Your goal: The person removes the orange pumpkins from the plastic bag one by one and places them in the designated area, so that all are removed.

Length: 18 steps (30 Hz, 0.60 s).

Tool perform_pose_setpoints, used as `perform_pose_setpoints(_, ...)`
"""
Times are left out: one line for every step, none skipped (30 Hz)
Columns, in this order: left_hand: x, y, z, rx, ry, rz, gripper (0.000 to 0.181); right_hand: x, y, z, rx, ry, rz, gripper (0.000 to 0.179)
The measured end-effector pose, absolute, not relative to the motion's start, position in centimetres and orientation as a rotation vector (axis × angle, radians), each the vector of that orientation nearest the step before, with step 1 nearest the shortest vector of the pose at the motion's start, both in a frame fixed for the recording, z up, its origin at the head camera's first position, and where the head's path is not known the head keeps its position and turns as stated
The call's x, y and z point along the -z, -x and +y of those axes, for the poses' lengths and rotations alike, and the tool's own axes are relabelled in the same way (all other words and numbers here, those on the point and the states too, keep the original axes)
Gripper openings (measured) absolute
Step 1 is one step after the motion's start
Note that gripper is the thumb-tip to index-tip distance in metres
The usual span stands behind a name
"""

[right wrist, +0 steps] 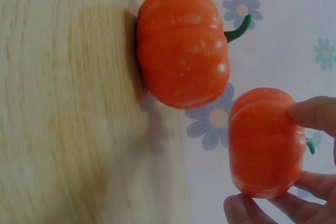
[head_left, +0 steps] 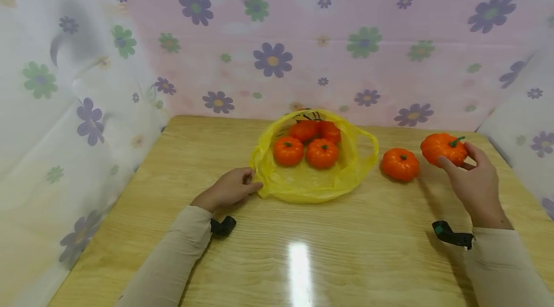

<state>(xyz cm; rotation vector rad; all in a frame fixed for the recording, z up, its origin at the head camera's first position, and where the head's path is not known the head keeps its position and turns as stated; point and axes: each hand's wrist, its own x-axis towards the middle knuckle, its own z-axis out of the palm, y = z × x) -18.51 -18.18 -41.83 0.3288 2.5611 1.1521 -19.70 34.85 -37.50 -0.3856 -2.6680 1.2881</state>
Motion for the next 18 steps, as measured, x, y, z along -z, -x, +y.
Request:
perform_pose_setpoints(41.9,18.5,-18.1,-1.156,-0.329,2.555,0.035,37.6,19.7,35.1,-1.281,0.387,-2.682,0.085)
perform_pose_setpoints(41.9,18.6,-18.1,-1.161,-0.328,2.549,0.035,37.6,19.6,35.3,-1.277,0.392,-2.696,0.086)
perform_pose_setpoints(41.9,18.6,-18.1,-1.165,-0.327,2.543,0.035,37.7,19.6,35.5,-1.267,0.4,-2.713,0.086)
perform_pose_setpoints(41.9,18.6,-18.0,-1.168,-0.326,2.536,0.034,37.8,19.6,35.7,-1.263,0.403,-2.727,0.086)
perform_pose_setpoints(41.8,18.6,-18.0,-1.167,-0.326,2.533,0.034,38.0,19.6,35.9,-1.258,0.409,-2.742,0.087)
perform_pose_setpoints(41.8,18.6,-17.9,-1.17,-0.327,2.53,0.034,38.1,19.6,36.1,-1.255,0.414,-2.756,0.088)
perform_pose_setpoints(41.7,18.6,-17.9,-1.17,-0.327,2.527,0.033,38.3,19.6,36.3,-1.251,0.417,-2.772,0.089)
perform_pose_setpoints(41.7,18.6,-17.8,-1.174,-0.323,2.522,0.033,38.3,19.6,36.5,-1.245,0.421,-2.785,0.089)
perform_pose_setpoints(41.6,18.6,-17.8,-1.172,-0.318,2.52,0.033,38.4,19.6,36.6,-1.238,0.415,-2.799,0.09)
perform_pose_setpoints(41.6,18.5,-17.8,-1.171,-0.313,2.52,0.032,38.5,19.6,36.7,-1.231,0.407,-2.811,0.09)
perform_pose_setpoints(41.6,18.5,-17.8,-1.17,-0.309,2.522,0.032,38.5,19.6,36.8,-1.223,0.409,-2.826,0.09)
perform_pose_setpoints(41.6,18.5,-17.8,-1.171,-0.303,2.523,0.032,38.5,19.6,36.8,-1.224,0.405,-2.836,0.091)
perform_pose_setpoints(41.6,18.5,-17.8,-1.168,-0.3,2.526,0.031,38.5,19.7,36.8,-1.217,0.399,-2.846,0.09)
perform_pose_setpoints(41.6,18.5,-17.9,-1.165,-0.3,2.53,0.032,38.5,19.7,36.8,-1.207,0.4,-2.855,0.09)
perform_pose_setpoints(41.7,18.5,-17.9,-1.158,-0.302,2.537,0.032,38.5,19.8,36.8,-1.207,0.398,-2.865,0.09)
perform_pose_setpoints(41.7,18.5,-18.1,-1.16,-0.301,2.539,0.032,38.5,20.0,36.7,-1.203,0.397,-2.875,0.09)
perform_pose_setpoints(41.8,18.5,-18.2,-1.163,-0.299,2.541,0.033,38.6,20.1,36.7,-1.201,0.391,-2.884,0.09)
perform_pose_setpoints(41.8,18.4,-18.3,-1.167,-0.294,2.541,0.033,38.6,20.3,36.5,-1.198,0.378,-2.892,0.089)
